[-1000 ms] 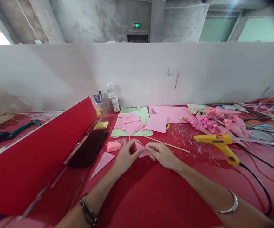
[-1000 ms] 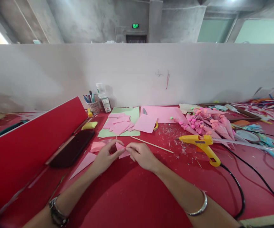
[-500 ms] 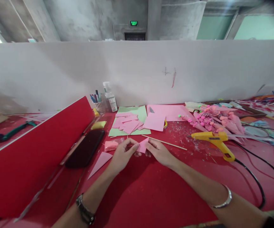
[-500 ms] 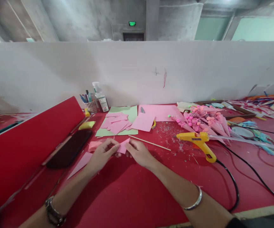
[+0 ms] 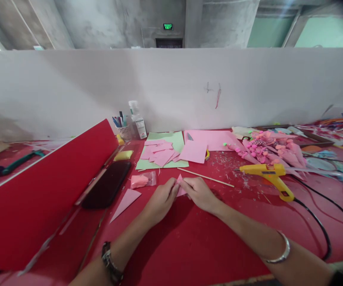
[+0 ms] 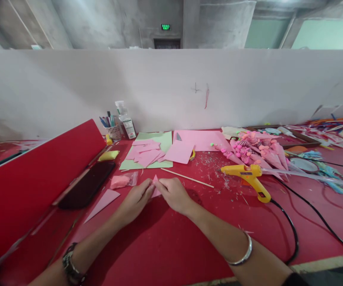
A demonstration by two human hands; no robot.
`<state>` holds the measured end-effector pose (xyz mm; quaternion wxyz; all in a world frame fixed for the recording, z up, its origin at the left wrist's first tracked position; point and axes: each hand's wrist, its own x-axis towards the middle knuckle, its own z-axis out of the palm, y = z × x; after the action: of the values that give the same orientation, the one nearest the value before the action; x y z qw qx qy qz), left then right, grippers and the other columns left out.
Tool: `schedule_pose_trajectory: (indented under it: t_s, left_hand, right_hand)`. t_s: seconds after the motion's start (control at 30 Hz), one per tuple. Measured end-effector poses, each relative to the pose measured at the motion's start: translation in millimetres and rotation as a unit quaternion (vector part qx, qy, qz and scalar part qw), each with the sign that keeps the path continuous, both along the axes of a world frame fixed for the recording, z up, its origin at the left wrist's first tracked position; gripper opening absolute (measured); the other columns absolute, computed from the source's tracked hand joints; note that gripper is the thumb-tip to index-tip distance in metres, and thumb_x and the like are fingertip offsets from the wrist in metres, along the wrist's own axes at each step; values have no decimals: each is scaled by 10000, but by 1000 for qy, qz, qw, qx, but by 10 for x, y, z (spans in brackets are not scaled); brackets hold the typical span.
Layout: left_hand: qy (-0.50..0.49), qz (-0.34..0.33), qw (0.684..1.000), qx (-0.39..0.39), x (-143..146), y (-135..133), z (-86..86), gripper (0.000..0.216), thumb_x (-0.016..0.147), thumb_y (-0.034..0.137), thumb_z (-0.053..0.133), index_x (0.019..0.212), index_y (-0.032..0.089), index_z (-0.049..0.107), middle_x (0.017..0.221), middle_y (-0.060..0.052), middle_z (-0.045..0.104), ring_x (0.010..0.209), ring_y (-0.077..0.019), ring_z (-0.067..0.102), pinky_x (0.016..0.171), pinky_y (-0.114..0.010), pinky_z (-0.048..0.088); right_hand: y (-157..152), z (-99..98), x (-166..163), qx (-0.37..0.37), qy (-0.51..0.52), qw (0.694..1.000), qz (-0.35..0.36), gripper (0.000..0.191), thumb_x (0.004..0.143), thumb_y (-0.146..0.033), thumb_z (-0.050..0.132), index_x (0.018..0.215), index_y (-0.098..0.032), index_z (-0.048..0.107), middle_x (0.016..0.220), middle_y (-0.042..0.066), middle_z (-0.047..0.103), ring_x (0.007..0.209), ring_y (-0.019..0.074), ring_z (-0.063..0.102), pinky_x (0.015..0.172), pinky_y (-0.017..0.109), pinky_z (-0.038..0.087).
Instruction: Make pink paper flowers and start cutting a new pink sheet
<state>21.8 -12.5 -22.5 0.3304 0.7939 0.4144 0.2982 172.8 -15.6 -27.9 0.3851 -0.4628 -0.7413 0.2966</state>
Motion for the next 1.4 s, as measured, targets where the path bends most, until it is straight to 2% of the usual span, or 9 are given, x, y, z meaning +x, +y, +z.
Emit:
schedule_pose_trajectory:
  t_s: [0.17,0.3,0.47,0.6,0.7,0.83,0.97,1.2,1.4]
  left_hand:
    - [-36,13,996,-84,60,-64,42,293,869,391,289,647,204,327,450,85,358,361,-72,339,399,-190,253]
    - [-57,17,993,-99,78,-92,54,331,872,409,290,617,201,327,373,97,340,291,-64,334,356,-177,255]
    - [-97,-3,983,-156,60,-79,43,352,865,450,290,623,199,337,372,93,398,279,-75,403,326,-172,271]
    - [-76,-14,991,-112,57,-81,77,357,870,417,312,604,184,363,418,73,465,348,-69,462,411,-173,340]
    - [-59,4,995,-76,66,-89,84,387,874,418,297,577,180,364,360,80,418,323,-60,409,408,-167,317]
    - [-88,15,986,-137,65,-83,46,365,861,457,297,622,189,366,309,108,356,241,-56,319,314,-160,221]
    - [-133,-10,973,-191,48,-59,32,356,854,467,310,638,190,373,327,109,383,237,-59,343,306,-162,238]
    - [-127,-38,980,-150,57,-50,91,337,857,386,365,608,165,419,438,72,519,393,-62,511,512,-180,382]
    - [-144,6,972,-186,42,-27,35,344,831,451,378,635,173,431,330,108,393,248,-53,381,318,-153,264]
  right_hand:
    - [-10,-3,-31,27,1,999,-39,419,861,-420,327,522,-175,335,489,-47,306,468,78,300,463,218,213]
    - [-39,21,-61,17,16,998,-55,417,862,-414,321,519,-178,302,493,-44,271,469,78,284,457,223,202]
    - [-47,39,-72,16,27,997,-65,410,862,-405,317,521,-177,313,498,-42,278,477,80,279,465,229,207]
    - [-35,52,-45,17,46,995,-84,407,854,-410,324,519,-180,300,504,-43,268,486,78,270,466,222,215]
    - [-27,77,-21,20,57,994,-86,410,846,-415,337,512,-181,298,503,-45,267,481,76,269,462,217,219]
    - [-10,108,0,-25,84,995,-44,418,843,-429,338,509,-178,345,468,-48,320,441,74,303,443,209,242]
    - [4,110,15,-64,120,990,30,395,851,-431,317,566,-174,407,482,-42,396,442,78,361,447,199,285]
    - [23,70,56,3,108,992,-58,435,825,-450,391,499,-177,298,478,-59,249,453,63,244,439,208,211]
    - [38,98,43,-50,144,988,-14,378,837,-434,363,560,-176,371,488,-55,343,446,70,320,440,203,259]
